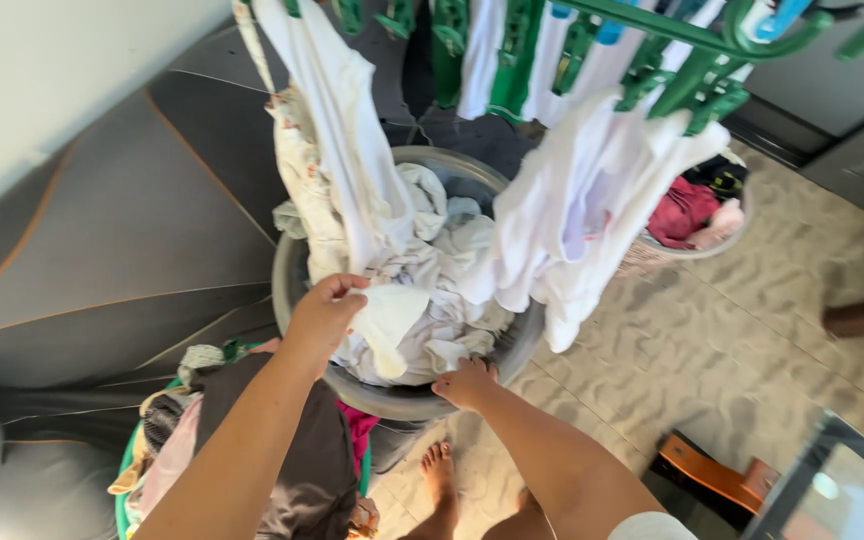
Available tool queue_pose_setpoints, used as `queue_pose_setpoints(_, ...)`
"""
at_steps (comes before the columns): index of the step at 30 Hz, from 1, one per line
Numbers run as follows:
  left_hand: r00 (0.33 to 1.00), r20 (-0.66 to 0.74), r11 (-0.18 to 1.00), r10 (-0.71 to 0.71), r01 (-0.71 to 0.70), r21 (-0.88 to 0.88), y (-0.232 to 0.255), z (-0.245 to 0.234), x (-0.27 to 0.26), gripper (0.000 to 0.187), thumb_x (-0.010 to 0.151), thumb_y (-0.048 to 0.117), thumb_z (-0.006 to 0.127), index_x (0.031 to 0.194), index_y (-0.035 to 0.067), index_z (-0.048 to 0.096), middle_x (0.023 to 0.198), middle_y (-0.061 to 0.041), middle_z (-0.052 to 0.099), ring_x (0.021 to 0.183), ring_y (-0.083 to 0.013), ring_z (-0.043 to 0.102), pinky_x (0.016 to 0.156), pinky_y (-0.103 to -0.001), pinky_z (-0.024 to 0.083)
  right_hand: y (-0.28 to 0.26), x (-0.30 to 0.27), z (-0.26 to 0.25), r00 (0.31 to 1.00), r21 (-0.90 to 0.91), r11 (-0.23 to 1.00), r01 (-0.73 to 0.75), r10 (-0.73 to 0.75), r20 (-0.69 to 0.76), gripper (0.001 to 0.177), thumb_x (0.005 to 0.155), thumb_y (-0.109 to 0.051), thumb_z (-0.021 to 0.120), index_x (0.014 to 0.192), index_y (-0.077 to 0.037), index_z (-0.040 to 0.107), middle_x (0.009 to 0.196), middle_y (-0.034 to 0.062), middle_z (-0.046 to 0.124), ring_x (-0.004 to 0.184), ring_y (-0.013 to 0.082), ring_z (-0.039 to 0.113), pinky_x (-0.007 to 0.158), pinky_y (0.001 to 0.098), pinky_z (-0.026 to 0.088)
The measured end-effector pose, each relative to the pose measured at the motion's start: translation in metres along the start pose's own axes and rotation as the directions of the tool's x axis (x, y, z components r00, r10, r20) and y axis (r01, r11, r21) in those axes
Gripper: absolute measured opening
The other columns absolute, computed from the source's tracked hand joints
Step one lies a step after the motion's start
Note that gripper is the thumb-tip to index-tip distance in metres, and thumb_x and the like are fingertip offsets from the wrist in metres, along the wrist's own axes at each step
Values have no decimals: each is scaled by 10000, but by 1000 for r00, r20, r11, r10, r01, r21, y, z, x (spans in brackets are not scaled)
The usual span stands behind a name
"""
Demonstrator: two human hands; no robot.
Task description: Hanging wet laundry on a rack using hangers and clips.
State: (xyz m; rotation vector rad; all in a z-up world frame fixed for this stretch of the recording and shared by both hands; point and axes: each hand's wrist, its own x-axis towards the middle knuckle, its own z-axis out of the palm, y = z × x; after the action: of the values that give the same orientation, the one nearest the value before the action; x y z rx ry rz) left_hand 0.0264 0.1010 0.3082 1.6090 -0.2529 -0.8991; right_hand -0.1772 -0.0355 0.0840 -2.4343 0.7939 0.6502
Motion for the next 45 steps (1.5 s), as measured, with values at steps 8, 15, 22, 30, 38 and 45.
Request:
queue_pose_setpoints(8, 985, 162, 910, 59, -120, 397, 36, -4, -22, 337, 811, -5, 576, 1085, 97, 744, 868, -29, 709, 732, -107, 648, 653, -241, 518, 51, 65, 46, 959, 857, 515, 12, 236, -156, 358, 900, -394, 707, 1113, -113, 776, 1059, 127, 779, 906, 229, 686, 781, 362, 546)
queue_pose_setpoints(15, 977, 213, 983, -2, -38, 182, 78, 10, -44, 307, 810, -8, 591, 1040, 45, 788, 845, 13, 631, 681, -80, 483, 586, -256, 369, 13, -24, -57, 966, 995, 6, -95, 240, 91, 290, 934, -353, 676, 1149, -178, 760, 1066, 15, 663, 922, 155, 609, 791, 331, 508)
queue_pose_setpoints(22, 976, 215, 905, -18, -75, 418, 48, -23, -42, 263, 838, 132, 658, 1055, 62, 790, 861, -51, 654, 776, -134, 522, 686, -290, 421, -50, -106, -139, 991, 894, -445, -53, -136, -9, 354, 982, -331, 487, 1271, -161, 602, 1200, 1, 701, 1059, 138, 675, 865, 362, 541)
queue_pose_setpoints(30, 965, 204, 825, 168, -250, 506, -30, -52, -27, 393, 867, 268, 718, 1221, 96, 718, 1065, 13, 672, 971, -76, 587, 807, -272, 476, -62, -62, -195, 944, 729, 660, 182, 90, -318, 315, 944, -354, 666, 1083, -80, 736, 978, 86, 753, 864, 171, 688, 728, 338, 509)
queue_pose_setpoints(38, 991, 82, 880, 105, -131, 456, -27, -77, -60, 367, 917, 273, 663, 1244, 115, 722, 1130, 10, 737, 848, -123, 544, 812, -292, 473, -20, -34, -224, 782, 216, 905, 366, -173, -598, 413, 773, -324, 830, 903, 46, 702, 925, 225, 688, 828, 356, 682, 738, 464, 538)
queue_pose_setpoints(45, 995, -93, 924, 29, 9, 381, -86, -115, -51, 376, 927, 279, 647, 1240, 83, 715, 1156, -54, 741, 1041, -141, 665, 904, -302, 504, 8, -18, -248, 831, 240, 946, 218, -51, -554, 347, 865, -365, 731, 952, -29, 716, 914, 205, 742, 874, 350, 706, 811, 461, 531)
